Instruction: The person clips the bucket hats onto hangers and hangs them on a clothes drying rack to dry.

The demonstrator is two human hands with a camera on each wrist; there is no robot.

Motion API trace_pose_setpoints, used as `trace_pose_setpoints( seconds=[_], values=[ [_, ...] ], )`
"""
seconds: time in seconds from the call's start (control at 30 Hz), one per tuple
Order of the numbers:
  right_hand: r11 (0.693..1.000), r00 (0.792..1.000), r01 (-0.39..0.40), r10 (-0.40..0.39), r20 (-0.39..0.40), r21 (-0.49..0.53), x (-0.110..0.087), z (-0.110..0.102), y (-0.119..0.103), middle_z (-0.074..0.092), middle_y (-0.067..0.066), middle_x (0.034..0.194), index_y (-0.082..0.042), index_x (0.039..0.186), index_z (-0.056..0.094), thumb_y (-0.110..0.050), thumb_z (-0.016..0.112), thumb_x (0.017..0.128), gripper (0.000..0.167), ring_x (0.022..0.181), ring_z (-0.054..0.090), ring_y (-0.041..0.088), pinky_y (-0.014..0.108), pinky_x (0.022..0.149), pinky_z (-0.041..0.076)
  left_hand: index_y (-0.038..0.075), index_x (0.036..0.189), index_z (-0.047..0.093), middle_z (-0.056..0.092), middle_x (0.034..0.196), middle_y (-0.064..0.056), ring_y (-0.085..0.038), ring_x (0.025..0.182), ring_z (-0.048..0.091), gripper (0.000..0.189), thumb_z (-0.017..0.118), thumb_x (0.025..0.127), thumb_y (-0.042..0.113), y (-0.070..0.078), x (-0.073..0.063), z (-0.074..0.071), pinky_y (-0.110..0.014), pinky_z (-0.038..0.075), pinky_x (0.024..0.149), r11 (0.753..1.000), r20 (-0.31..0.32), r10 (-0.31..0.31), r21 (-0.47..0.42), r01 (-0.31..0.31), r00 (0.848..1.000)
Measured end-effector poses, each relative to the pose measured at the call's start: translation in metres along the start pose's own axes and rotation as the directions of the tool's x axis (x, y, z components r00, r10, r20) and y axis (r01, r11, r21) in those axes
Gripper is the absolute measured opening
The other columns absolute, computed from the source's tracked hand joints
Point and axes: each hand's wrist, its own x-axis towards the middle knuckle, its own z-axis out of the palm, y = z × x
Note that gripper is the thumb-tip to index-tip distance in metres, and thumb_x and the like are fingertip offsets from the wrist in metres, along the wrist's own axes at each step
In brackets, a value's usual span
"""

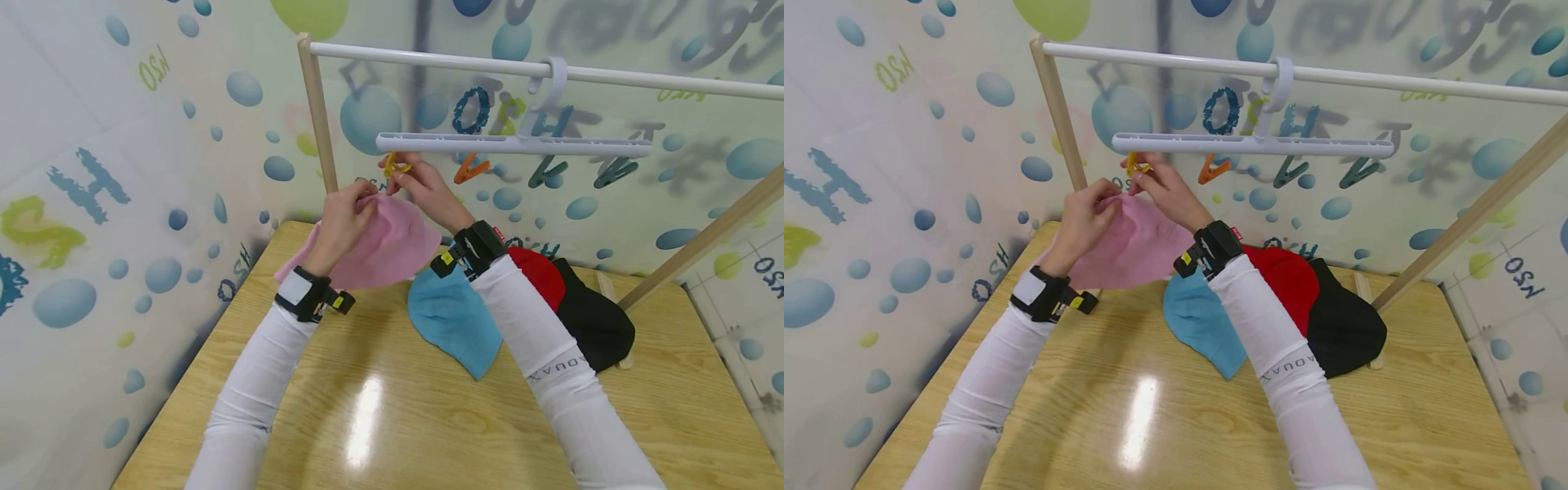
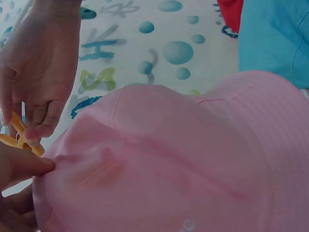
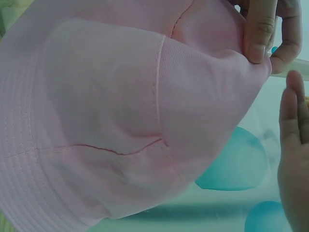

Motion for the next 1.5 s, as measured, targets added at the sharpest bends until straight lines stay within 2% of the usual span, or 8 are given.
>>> trace_pose_setpoints(
  seconds=[0.13,0.43,0.57,0.77,0.87,1.13,1.4,1.5],
  values=[
    [0.999,0.999,-0.025,0.024,0.045,0.025,0.001,-0.002,0.001,0.05,0.02,0.121,0.007,0.142,0.034,0.001,0.038,0.102,0.04,0.088,0.061,0.024,0.042,0.089,0.048,-0.003,0.092,0.065,0.068,0.088,-0.016,-0.025,0.078,0.063,0.007,0.059,0.088,-0.006,0.0,0.002,0.0,-0.037,0.051,0.072,1.0,-0.01,0.006,0.001,-0.006,1.0],
    [1.0,0.993,-0.026,0.025,0.115,0.012,0.003,-0.007,-0.003,0.056,0.02,0.116,0.009,0.133,0.046,0.001,0.045,0.1,0.034,0.077,0.067,0.025,0.038,0.074,0.055,-0.004,0.092,0.064,0.068,0.086,-0.016,-0.025,0.08,0.065,0.006,0.061,0.088,-0.006,0.001,0.003,0.0,-0.038,0.052,0.074,1.0,-0.015,0.027,-0.007,-0.027,1.0],
    [1.0,0.993,-0.027,0.028,0.114,-0.015,0.003,-0.007,-0.002,0.056,0.023,0.117,0.01,0.135,0.046,0.002,0.047,0.099,0.037,0.068,0.063,0.022,0.032,0.068,0.054,-0.004,0.091,0.064,0.068,0.086,-0.016,-0.025,0.079,0.064,0.006,0.061,0.087,-0.007,0.001,0.003,0.001,-0.038,0.053,0.074,0.999,-0.015,0.036,-0.014,-0.036,0.999],
    [0.996,0.995,-0.032,0.039,0.091,-0.078,0.003,-0.008,-0.001,0.061,0.02,0.11,0.008,0.131,0.053,0.001,0.053,0.097,0.034,0.078,0.062,0.023,0.032,0.075,0.052,-0.004,0.092,0.065,0.069,0.088,-0.016,-0.025,0.081,0.065,0.005,0.061,0.089,-0.006,0.002,0.002,0.001,-0.037,0.053,0.075,1.0,-0.004,0.018,-0.005,-0.018,1.0],
    [0.995,0.996,-0.053,0.059,0.068,-0.086,0.003,-0.01,0.0,0.064,0.019,0.105,0.009,0.125,0.057,0.001,0.057,0.095,0.031,0.079,0.064,0.021,0.033,0.075,0.053,-0.005,0.093,0.065,0.068,0.09,-0.017,-0.026,0.083,0.065,0.005,0.062,0.089,-0.006,0.002,0.002,-0.001,-0.037,0.053,0.076,1.0,0.006,0.014,-0.015,-0.014,1.0],
    [0.99,0.99,-0.133,0.131,-0.046,-0.053,0.0,-0.009,0.003,0.07,0.011,0.091,0.004,0.115,0.068,-0.007,0.068,0.089,0.028,0.069,0.061,0.023,0.03,0.061,0.046,-0.005,0.093,0.068,0.069,0.09,-0.017,-0.027,0.088,0.066,0.01,0.059,0.089,-0.008,0.003,0.002,-0.001,-0.036,0.052,0.082,0.999,0.029,0.042,-0.016,-0.041,0.999],
    [0.995,0.984,-0.094,0.086,-0.154,-0.046,0.003,-0.002,0.009,0.061,0.024,0.071,0.0,0.093,0.075,-0.013,0.072,0.088,0.015,0.063,0.05,0.031,0.031,0.054,0.038,-0.004,0.086,0.068,0.068,0.085,-0.016,-0.028,0.082,0.064,0.009,0.061,0.087,-0.01,0.002,0.0,0.001,-0.037,0.051,0.078,0.996,0.022,0.091,0.007,-0.092,0.996],
    [0.996,0.979,-0.078,0.069,-0.189,-0.039,0.004,0.001,0.01,0.06,0.02,0.066,0.001,0.092,0.075,-0.012,0.072,0.088,0.014,0.063,0.048,0.034,0.03,0.052,0.035,-0.003,0.086,0.068,0.068,0.085,-0.015,-0.028,0.081,0.063,0.008,0.062,0.087,-0.008,0.003,0.001,0.001,-0.037,0.051,0.078,0.995,0.014,0.095,0.017,-0.096,0.995]
  ],
)
